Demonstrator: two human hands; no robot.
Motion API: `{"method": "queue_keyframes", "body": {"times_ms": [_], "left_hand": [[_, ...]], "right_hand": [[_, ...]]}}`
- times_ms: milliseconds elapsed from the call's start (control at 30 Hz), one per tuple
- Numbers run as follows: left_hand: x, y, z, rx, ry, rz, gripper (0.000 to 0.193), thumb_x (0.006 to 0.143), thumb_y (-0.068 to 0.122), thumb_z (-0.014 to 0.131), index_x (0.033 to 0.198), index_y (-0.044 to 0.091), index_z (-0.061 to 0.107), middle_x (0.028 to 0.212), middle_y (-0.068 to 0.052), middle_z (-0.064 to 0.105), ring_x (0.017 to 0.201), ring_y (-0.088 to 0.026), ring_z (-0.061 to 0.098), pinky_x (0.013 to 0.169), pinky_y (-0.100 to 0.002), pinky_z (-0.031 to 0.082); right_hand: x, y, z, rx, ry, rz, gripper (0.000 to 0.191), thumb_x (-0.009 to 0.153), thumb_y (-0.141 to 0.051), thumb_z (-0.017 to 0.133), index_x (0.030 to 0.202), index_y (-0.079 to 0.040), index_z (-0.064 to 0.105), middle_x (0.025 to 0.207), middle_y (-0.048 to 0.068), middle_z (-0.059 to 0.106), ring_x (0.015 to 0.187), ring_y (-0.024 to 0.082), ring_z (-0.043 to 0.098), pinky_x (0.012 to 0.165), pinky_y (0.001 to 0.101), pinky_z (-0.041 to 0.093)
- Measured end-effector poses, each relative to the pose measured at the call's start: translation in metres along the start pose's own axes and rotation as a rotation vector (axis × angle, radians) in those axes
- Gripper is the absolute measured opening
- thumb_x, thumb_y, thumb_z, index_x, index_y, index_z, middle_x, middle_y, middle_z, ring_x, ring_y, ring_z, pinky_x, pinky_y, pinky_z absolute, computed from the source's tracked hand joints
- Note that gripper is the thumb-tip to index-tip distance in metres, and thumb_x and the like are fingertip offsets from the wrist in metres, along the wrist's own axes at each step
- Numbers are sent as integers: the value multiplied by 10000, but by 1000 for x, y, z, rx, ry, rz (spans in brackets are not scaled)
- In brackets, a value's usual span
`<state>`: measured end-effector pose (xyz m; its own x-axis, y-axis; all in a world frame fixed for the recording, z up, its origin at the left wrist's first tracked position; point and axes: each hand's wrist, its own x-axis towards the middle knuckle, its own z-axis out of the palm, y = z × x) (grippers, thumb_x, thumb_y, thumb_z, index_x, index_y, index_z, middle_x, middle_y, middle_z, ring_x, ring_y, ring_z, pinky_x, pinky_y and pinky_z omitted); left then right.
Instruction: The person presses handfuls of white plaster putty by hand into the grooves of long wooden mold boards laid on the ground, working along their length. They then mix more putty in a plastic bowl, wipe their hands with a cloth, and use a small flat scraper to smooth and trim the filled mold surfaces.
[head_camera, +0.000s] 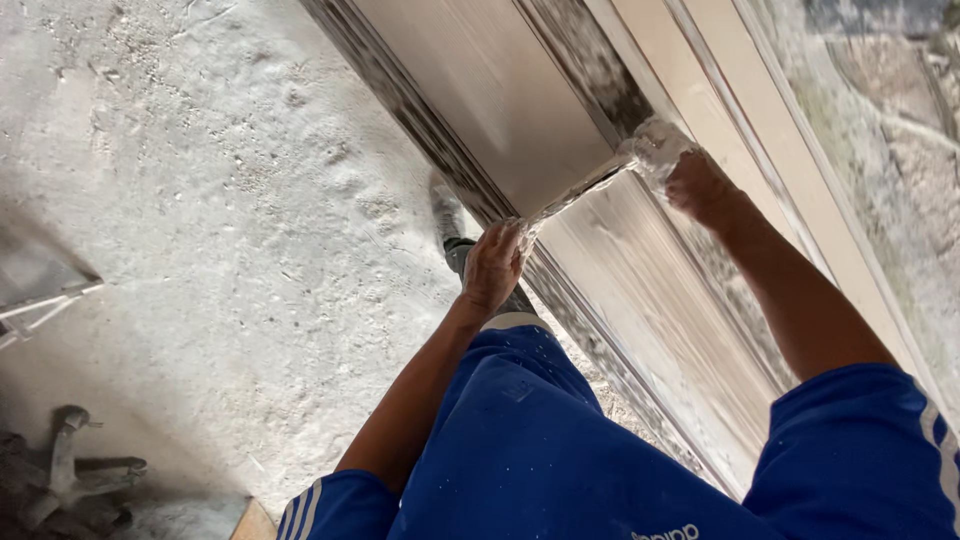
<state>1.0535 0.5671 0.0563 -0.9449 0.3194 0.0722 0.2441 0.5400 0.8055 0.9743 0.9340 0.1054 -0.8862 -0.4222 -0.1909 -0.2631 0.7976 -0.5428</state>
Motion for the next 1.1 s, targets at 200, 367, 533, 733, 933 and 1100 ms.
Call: {"method": "queue_keyframes", "body": {"times_ms": [200, 367, 533, 733, 933, 1100], "left_hand": [[-86, 50, 85, 108, 45, 61, 507, 856, 55, 738, 1328, 48, 552, 1286, -202, 612, 1124, -382, 629, 911, -457, 553], [-165, 114, 156, -20, -72, 10, 466, 893, 16, 720, 1326, 84, 562, 1269, -184, 602, 1101, -336, 651, 851, -394, 597], [-243, 181, 205, -15, -51, 38, 450, 838, 1, 751, 1249, 87, 587, 1233, -167, 625, 1086, -353, 659, 878, -422, 594], [-329, 250, 282, 13, -58, 47, 449, 852, 27, 748, 1265, 95, 585, 1253, -160, 633, 1097, -329, 677, 896, -378, 603], [-419, 308, 369, 76, 19, 23, 493, 877, 88, 786, 1331, 125, 597, 1288, -143, 644, 1108, -321, 685, 897, -387, 605], [-497, 369, 436, 94, -20, 66, 536, 864, 98, 789, 1358, 79, 581, 1298, -190, 614, 1094, -334, 673, 858, -397, 603]], "right_hand": [[-117, 23, 20, -14, -21, 37, 429, 1013, 43, 523, 1424, -81, 530, 1283, 115, 662, 981, 197, 678, 815, 246, 589], [-219, 35, 31, 17, -98, 139, 413, 1039, 14, 519, 1441, -80, 511, 1289, 106, 667, 944, 178, 689, 769, 234, 602], [-326, 35, 39, -459, -210, 226, 641, 949, 127, 496, 1489, -211, 562, 1508, 154, 523, 988, 220, 702, 721, 264, 613], [-469, 51, 50, -333, -106, 96, 390, 1053, 8, 535, 1386, -166, 638, 1409, 181, 613, 1142, 270, 670, 930, 288, 612], [-609, 89, 66, -94, -81, 112, 474, 972, 125, 457, 1381, -53, 618, 1390, 221, 623, 1093, 275, 657, 888, 291, 601], [-721, 89, 75, 136, -132, 469, 362, 1080, -18, 451, 1418, -93, 555, 1295, 107, 667, 946, 181, 683, 746, 269, 625]]}}
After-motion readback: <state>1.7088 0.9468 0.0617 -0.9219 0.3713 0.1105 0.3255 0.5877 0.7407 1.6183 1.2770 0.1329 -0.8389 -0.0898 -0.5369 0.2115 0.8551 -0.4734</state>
